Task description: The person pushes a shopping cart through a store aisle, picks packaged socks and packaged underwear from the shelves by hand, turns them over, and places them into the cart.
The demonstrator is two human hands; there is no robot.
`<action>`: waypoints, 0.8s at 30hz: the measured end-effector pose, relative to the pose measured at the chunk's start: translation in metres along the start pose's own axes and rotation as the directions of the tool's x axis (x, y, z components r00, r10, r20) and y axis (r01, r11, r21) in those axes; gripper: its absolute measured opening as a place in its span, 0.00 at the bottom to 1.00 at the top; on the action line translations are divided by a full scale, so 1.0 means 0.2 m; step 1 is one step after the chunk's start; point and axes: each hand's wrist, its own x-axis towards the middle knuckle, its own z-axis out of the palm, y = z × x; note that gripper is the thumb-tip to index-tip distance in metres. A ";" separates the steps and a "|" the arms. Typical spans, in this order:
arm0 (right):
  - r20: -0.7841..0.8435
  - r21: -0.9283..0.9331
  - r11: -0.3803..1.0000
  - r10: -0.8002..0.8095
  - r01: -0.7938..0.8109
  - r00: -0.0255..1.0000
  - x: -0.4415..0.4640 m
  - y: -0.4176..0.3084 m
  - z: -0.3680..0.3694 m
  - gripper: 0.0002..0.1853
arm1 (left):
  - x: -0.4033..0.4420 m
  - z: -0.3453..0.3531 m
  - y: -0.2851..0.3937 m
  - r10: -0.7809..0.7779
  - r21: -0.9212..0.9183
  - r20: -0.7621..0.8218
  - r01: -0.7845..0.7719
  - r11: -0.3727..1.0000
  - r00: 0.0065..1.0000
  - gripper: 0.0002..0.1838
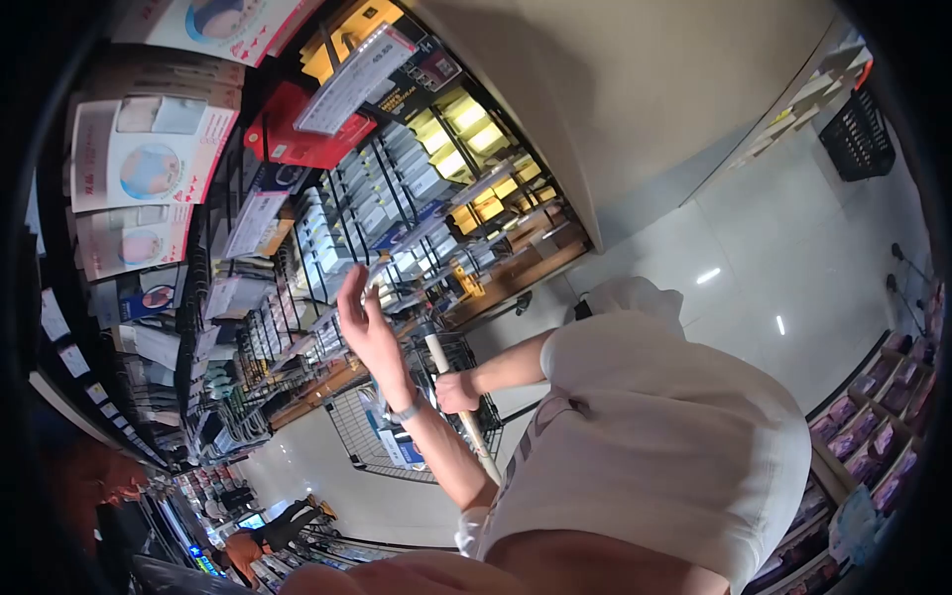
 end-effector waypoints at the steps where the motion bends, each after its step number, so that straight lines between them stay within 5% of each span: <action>1: -0.128 0.025 1.000 -0.002 0.005 0.992 0.00 0.02 0.06 0.09 | 0.11 0.07 0.06 0.073 0.011 0.050 -0.074 0.997 0.996 0.21; 3: 0.049 -0.040 0.998 0.041 -0.039 0.998 -0.01 0.00 -0.05 0.08 | 0.33 0.21 0.15 0.173 0.051 0.138 -0.182 0.982 0.975 0.20; 6: -0.055 0.007 1.000 -0.021 0.022 0.998 -0.08 0.00 -0.11 0.07 | 0.65 0.42 0.20 0.212 -0.185 0.228 -0.171 0.968 0.950 0.30; 7: -0.015 0.016 1.000 0.006 -0.006 1.000 -0.09 -0.01 -0.16 0.09 | 0.76 0.48 0.16 0.115 -0.067 0.124 -0.107 0.992 0.986 0.33; 10: -0.003 0.005 1.000 -0.014 0.014 1.000 -0.10 0.00 -0.15 0.10 | 1.17 0.60 -0.04 0.345 -0.191 0.140 -0.317 0.929 0.928 0.31; 12: 0.047 -0.036 0.999 0.000 0.002 0.999 -0.10 -0.02 -0.18 0.10 | 1.25 0.67 -0.10 0.227 -0.236 0.138 -0.190 0.953 0.964 0.24; 14: 0.038 -0.055 0.998 -0.021 0.023 0.999 -0.09 -0.01 -0.16 0.10 | 1.25 0.73 -0.14 0.158 -0.173 0.094 -0.140 0.975 0.983 0.19; 17: 0.042 -0.047 0.999 -0.016 0.017 0.999 -0.09 -0.01 -0.16 0.08 | 1.02 0.80 0.06 0.145 -0.364 0.232 -0.052 0.930 0.962 0.20; 19: 0.013 -0.059 0.998 -0.030 0.031 0.999 -0.08 -0.01 -0.12 0.09 | 0.92 0.83 0.11 0.225 -0.470 0.135 -0.137 0.872 0.965 0.11; 24: 0.022 -0.044 0.999 -0.022 0.023 1.000 -0.07 -0.02 -0.14 0.11 | 0.76 0.69 0.14 0.249 -0.450 0.089 -0.184 0.874 0.964 0.10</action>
